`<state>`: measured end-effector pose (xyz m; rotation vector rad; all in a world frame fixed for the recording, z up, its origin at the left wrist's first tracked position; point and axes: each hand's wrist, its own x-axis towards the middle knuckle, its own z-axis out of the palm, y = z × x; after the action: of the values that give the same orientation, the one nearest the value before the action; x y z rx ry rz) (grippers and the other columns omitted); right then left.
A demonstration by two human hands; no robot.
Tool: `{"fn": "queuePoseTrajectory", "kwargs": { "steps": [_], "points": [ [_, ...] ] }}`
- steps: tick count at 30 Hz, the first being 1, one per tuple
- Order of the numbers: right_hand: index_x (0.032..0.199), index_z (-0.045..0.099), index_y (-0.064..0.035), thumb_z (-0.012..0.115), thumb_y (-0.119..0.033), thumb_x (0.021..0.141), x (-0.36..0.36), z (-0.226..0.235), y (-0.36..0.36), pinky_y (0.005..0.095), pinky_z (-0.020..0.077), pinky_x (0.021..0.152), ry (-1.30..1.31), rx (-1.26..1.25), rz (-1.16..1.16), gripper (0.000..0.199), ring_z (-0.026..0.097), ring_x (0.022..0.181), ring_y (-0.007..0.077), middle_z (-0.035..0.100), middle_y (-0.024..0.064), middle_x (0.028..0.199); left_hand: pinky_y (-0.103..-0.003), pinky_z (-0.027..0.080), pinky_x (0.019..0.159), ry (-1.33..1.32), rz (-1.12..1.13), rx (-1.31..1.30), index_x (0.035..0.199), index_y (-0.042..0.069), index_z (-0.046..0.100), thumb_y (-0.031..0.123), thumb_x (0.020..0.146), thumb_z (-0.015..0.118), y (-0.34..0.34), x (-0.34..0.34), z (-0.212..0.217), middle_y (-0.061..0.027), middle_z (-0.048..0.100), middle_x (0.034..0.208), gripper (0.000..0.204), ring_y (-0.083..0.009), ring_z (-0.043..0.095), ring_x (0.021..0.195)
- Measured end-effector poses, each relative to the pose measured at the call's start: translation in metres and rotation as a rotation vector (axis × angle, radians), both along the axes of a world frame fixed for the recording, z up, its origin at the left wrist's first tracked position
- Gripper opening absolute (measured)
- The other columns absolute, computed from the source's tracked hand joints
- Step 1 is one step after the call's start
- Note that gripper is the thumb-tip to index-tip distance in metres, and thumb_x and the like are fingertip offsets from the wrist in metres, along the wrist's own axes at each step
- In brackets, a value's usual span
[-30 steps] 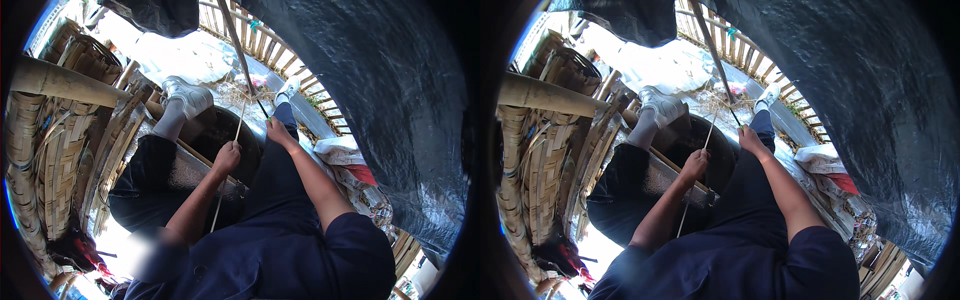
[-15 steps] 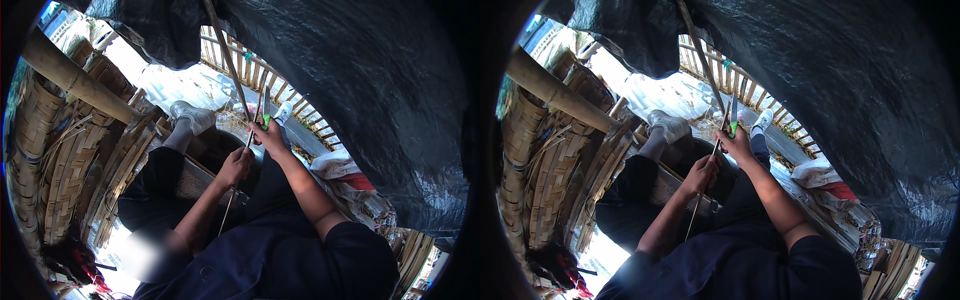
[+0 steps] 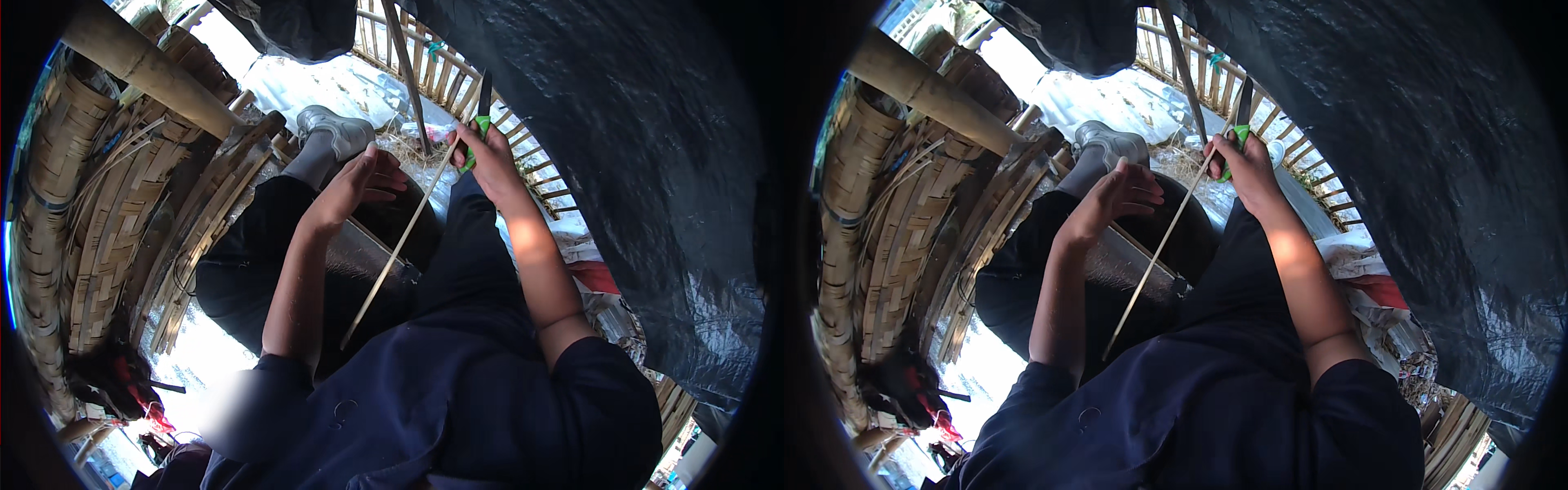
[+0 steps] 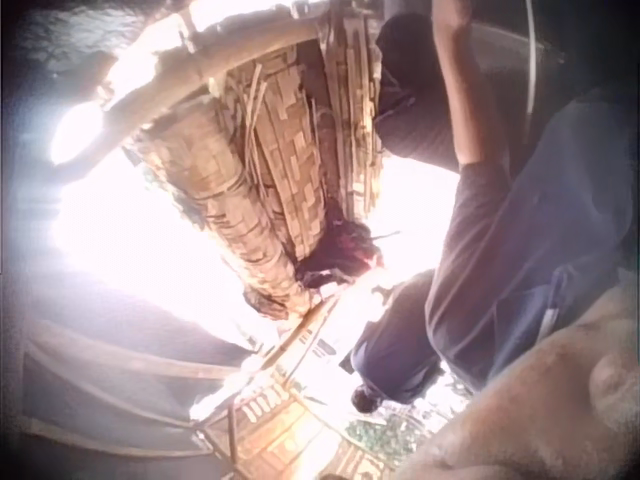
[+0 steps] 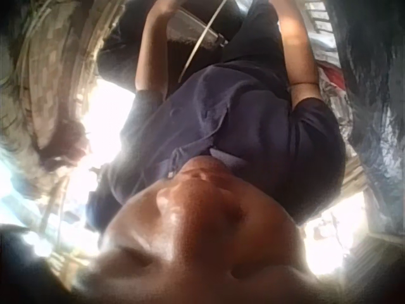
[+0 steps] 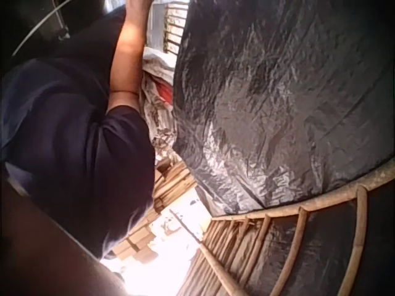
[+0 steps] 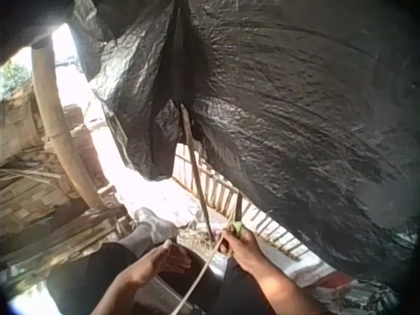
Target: The person splits and shapes bamboo sticks by carving, peeling, and cutting them with a knife.
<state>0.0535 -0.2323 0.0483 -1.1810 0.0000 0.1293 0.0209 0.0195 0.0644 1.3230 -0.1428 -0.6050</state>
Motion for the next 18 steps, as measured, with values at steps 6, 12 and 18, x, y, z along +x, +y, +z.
{"fn": "queuePoseTrajectory", "kwargs": {
  "steps": [6,12,18],
  "points": [
    [0.095,0.051,-0.0054,0.054,-0.019,0.098,-0.032,-0.027,0.018,0.0278,0.0462,0.059,0.106,0.079,-0.004,0.015,0.056,0.062,0.0120,0.061,0.0068,0.084,-0.038,0.050,0.090,0.069,-0.085,-0.085,0.114,-0.001,0.051,0.051,0.101,0.029,-0.010,0.005,-0.015,-0.0165,0.061,0.106,0.058,-0.0264,0.063,0.100],
    [0.092,0.054,-0.0041,0.055,-0.021,0.097,-0.029,0.000,0.005,0.0279,0.0462,0.058,0.110,0.066,-0.023,0.017,0.055,0.060,0.0113,0.061,0.0066,0.081,-0.035,0.055,0.077,0.181,-0.237,-0.216,0.119,0.000,0.045,0.046,0.102,0.032,-0.037,-0.005,-0.014,-0.0121,0.058,0.097,0.051,-0.0215,0.064,0.082],
    [0.087,0.046,-0.0089,0.056,-0.014,0.096,-0.018,-0.007,-0.002,0.0291,0.0469,0.058,0.067,0.158,-0.118,0.014,0.055,0.059,0.0134,0.063,0.0109,0.085,-0.027,0.052,0.050,0.224,-0.248,-0.048,0.124,0.003,0.044,0.040,0.102,0.039,-0.044,-0.014,-0.004,-0.0082,0.057,0.086,0.043,-0.0158,0.061,0.068]
  ]
}}
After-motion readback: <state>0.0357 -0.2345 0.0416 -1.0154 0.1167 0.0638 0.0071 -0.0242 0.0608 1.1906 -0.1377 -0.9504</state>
